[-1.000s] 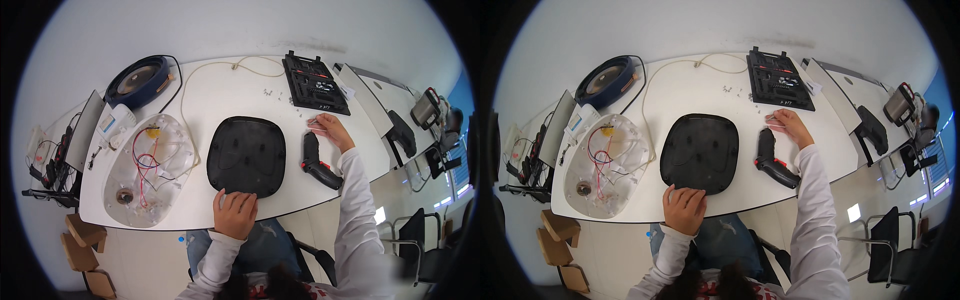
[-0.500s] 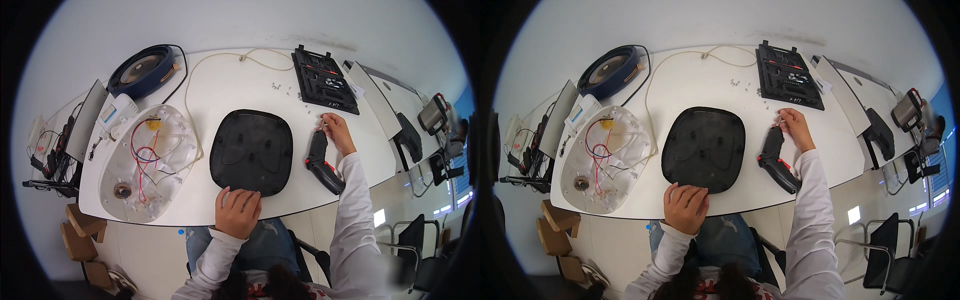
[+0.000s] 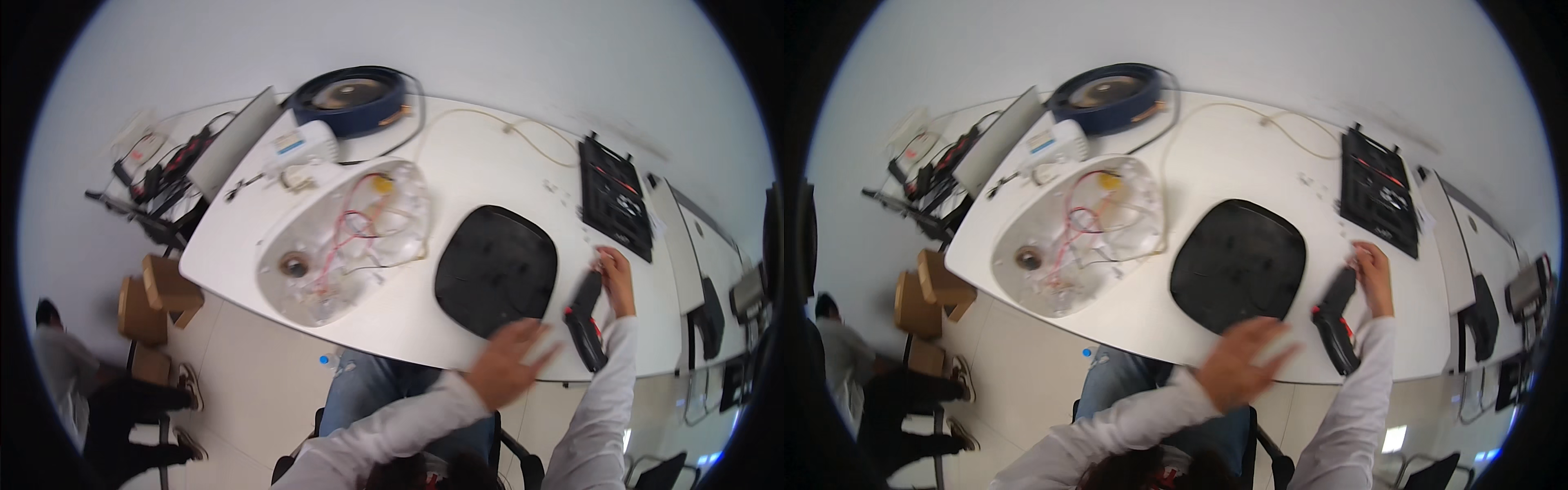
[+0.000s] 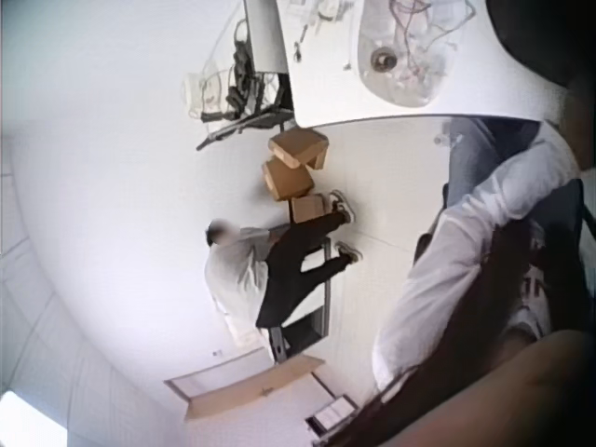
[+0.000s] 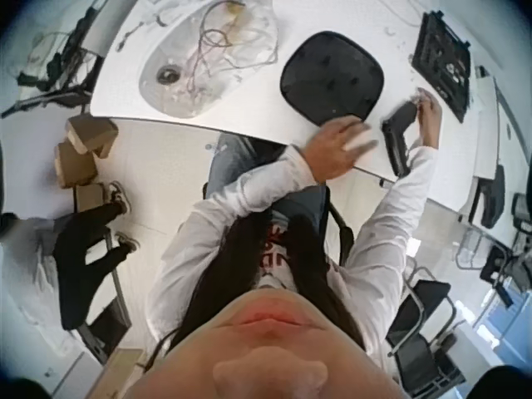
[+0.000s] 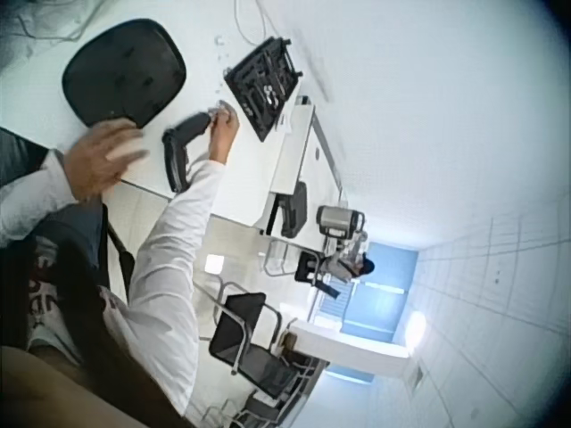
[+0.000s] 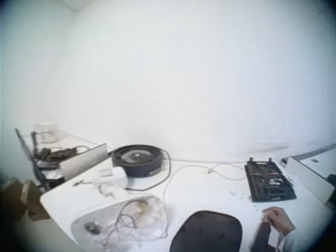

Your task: The person uses a cordless electric screwdriver to remove and install screws on a white plastic housing and a black cover. They handle small screws, select bits from a toolkit, and manipulate wires inside the housing. The person also picks up and sets down multiple screwdrivers on the table.

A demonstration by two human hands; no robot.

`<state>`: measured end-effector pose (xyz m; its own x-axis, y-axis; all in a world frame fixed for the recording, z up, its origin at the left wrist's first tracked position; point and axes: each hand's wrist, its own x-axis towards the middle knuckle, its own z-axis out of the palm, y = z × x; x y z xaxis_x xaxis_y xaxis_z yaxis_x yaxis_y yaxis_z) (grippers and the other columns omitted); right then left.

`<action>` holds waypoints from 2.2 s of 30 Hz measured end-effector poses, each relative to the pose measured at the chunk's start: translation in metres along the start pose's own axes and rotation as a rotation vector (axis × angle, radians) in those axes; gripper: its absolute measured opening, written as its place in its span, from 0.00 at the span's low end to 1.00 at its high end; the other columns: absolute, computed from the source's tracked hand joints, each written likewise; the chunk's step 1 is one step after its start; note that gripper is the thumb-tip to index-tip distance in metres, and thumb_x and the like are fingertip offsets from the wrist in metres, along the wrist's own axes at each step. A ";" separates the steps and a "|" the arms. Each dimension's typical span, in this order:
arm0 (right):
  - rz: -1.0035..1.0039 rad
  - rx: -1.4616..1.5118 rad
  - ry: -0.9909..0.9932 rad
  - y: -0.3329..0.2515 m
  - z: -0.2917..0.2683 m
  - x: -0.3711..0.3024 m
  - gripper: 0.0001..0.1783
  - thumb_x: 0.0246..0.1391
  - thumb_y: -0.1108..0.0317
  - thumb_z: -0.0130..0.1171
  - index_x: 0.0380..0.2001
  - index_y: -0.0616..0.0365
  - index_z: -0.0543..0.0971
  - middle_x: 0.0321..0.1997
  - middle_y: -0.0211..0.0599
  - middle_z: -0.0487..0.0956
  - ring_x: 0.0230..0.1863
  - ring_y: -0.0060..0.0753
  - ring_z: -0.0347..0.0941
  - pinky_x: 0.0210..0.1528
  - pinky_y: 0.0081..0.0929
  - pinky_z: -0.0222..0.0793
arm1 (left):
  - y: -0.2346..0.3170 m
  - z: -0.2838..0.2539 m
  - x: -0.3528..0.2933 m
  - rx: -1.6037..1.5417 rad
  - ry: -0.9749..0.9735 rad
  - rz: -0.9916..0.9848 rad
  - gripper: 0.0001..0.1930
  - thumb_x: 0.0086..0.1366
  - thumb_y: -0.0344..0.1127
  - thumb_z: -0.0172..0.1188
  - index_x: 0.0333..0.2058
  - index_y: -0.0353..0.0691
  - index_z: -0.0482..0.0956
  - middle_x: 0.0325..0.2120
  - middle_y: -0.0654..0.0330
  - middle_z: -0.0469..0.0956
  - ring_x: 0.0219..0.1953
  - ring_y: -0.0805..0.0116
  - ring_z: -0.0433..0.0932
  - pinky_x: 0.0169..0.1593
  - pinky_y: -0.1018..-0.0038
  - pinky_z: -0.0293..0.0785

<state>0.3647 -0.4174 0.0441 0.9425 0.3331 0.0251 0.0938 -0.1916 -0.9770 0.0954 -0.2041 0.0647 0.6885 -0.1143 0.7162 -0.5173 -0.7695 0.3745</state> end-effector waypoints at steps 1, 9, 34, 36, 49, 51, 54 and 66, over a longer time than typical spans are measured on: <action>0.015 0.035 0.019 -0.003 0.005 -0.002 0.14 0.58 0.62 0.50 0.43 0.58 0.73 0.25 0.28 0.74 0.25 0.14 0.69 0.27 0.13 0.67 | 0.009 0.015 0.011 0.008 -0.098 0.046 0.32 0.45 0.30 0.57 0.55 0.47 0.66 0.56 0.49 0.60 0.57 0.49 0.59 0.58 0.59 0.61; -0.060 0.086 -0.043 0.017 -0.010 0.011 0.15 0.57 0.61 0.52 0.42 0.61 0.72 0.25 0.24 0.72 0.26 0.13 0.66 0.30 0.12 0.63 | 0.021 0.094 0.027 -0.190 -0.256 -0.018 0.27 0.46 0.43 0.62 0.49 0.50 0.70 0.62 0.47 0.48 0.64 0.36 0.36 0.62 0.48 0.46; 0.162 0.218 -0.077 0.021 -0.038 -0.003 0.23 0.55 0.57 0.54 0.49 0.62 0.70 0.44 0.36 0.75 0.46 0.26 0.70 0.49 0.22 0.65 | 0.027 0.079 0.027 -0.012 -0.162 0.028 0.15 0.59 0.38 0.54 0.46 0.53 0.73 0.56 0.48 0.58 0.59 0.39 0.52 0.54 0.45 0.57; 0.138 0.202 -0.088 0.022 -0.031 0.005 0.22 0.56 0.57 0.54 0.47 0.61 0.70 0.42 0.35 0.75 0.45 0.25 0.71 0.47 0.22 0.66 | 0.030 0.101 0.024 -0.004 -0.054 -0.022 0.16 0.56 0.41 0.57 0.45 0.57 0.75 0.60 0.48 0.52 0.62 0.35 0.40 0.57 0.41 0.50; -0.005 0.121 0.095 0.025 -0.008 0.009 0.15 0.56 0.58 0.54 0.40 0.58 0.71 0.31 0.33 0.76 0.29 0.21 0.71 0.32 0.15 0.65 | 0.024 0.117 0.022 0.012 0.039 -0.013 0.17 0.53 0.48 0.58 0.43 0.56 0.73 0.57 0.44 0.54 0.61 0.31 0.40 0.56 0.37 0.50; -0.034 0.184 0.128 0.022 -0.002 0.002 0.15 0.56 0.59 0.54 0.40 0.59 0.70 0.29 0.35 0.76 0.28 0.21 0.70 0.30 0.15 0.65 | 0.024 0.117 0.021 -0.008 0.045 -0.010 0.18 0.53 0.48 0.58 0.44 0.55 0.73 0.57 0.44 0.54 0.61 0.31 0.40 0.56 0.37 0.50; -0.033 0.202 0.124 0.014 0.008 -0.001 0.15 0.57 0.60 0.54 0.39 0.60 0.70 0.27 0.33 0.76 0.26 0.19 0.70 0.29 0.14 0.65 | 0.020 0.130 0.021 -0.269 -0.102 -0.072 0.18 0.49 0.46 0.62 0.39 0.48 0.75 0.62 0.39 0.43 0.63 0.31 0.26 0.60 0.41 0.43; 0.014 0.201 0.034 0.014 0.001 0.004 0.13 0.56 0.62 0.54 0.35 0.63 0.72 0.26 0.35 0.77 0.26 0.20 0.71 0.28 0.13 0.65 | 0.022 0.124 0.023 -0.207 -0.143 -0.054 0.19 0.52 0.45 0.61 0.41 0.45 0.73 0.61 0.39 0.44 0.63 0.31 0.26 0.60 0.41 0.45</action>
<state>0.3693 -0.4178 0.0304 0.9538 0.2999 0.0155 0.0183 -0.0064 -0.9998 0.1627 -0.3020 0.0166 0.7753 -0.1758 0.6066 -0.5608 -0.6334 0.5332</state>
